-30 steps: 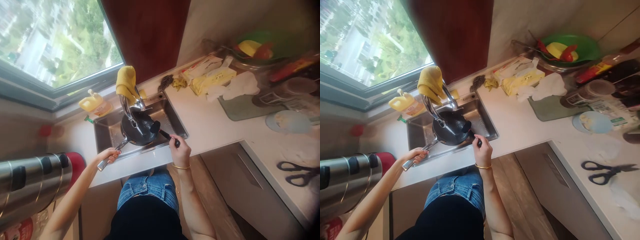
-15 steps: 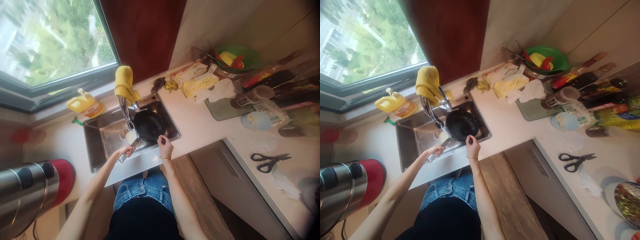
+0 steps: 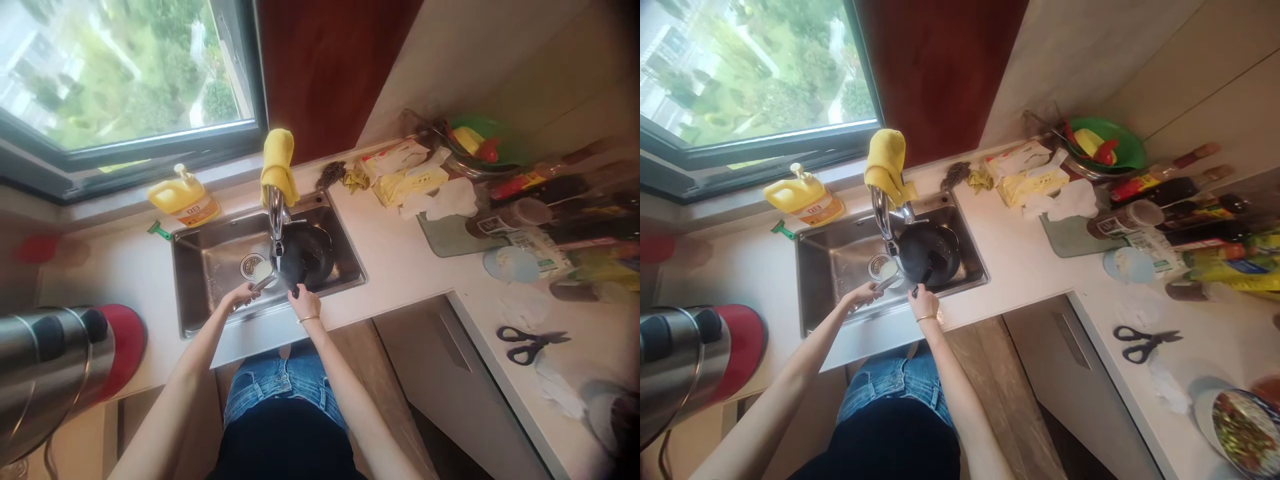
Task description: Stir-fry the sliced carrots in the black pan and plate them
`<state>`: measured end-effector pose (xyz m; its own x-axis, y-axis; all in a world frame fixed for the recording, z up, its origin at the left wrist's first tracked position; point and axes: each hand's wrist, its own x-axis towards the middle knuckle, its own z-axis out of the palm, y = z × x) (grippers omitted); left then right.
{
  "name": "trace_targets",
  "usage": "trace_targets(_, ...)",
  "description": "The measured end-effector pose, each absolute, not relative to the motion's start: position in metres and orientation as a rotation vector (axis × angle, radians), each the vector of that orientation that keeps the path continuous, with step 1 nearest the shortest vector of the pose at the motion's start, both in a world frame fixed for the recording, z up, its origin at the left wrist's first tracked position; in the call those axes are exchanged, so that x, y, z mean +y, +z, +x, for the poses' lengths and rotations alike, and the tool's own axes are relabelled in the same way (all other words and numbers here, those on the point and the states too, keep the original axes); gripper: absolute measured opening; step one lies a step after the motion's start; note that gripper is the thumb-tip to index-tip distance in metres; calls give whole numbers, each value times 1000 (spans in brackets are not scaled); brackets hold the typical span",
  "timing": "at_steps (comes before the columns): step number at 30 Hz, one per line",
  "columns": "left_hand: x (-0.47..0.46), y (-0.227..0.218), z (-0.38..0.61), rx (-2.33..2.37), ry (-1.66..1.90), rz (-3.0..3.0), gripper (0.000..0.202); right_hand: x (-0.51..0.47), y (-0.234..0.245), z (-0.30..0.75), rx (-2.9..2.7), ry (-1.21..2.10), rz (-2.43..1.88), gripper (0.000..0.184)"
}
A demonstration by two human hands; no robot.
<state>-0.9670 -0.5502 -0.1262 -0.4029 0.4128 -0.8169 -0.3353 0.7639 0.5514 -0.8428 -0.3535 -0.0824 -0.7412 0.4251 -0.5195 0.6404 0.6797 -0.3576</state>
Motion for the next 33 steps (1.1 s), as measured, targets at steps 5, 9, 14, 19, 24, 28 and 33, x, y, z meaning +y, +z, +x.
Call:
trace_targets(5,-547,-123,-964,1862,758,116,14,-389,-99,-843,2329,-1123,768,29)
trace_targets(9,-538,-106,-959,1823,800,142,2,-422,-102,-845,1645,-1786,1022,28)
trace_targets(14,-523,-90,-962,1876,861,147,12,-451,-97,-864,518,-2489,1236,31)
trace_targets(19,-541,-86,-992,2208,917,-10,31,-456,-99,-862,287,-2456,1526,18)
trace_targets(24,-578,-101,-985,2319,906,-206,38,-461,-97,-859,427,-2486,1597,18)
trace_targets(28,-591,-126,-961,2278,893,-220,32,-462,-82,-868,481,-2521,1648,17)
trace_targets(33,-599,-152,-970,2339,864,-295,32,-455,-63,-867,576,-2602,1668,17)
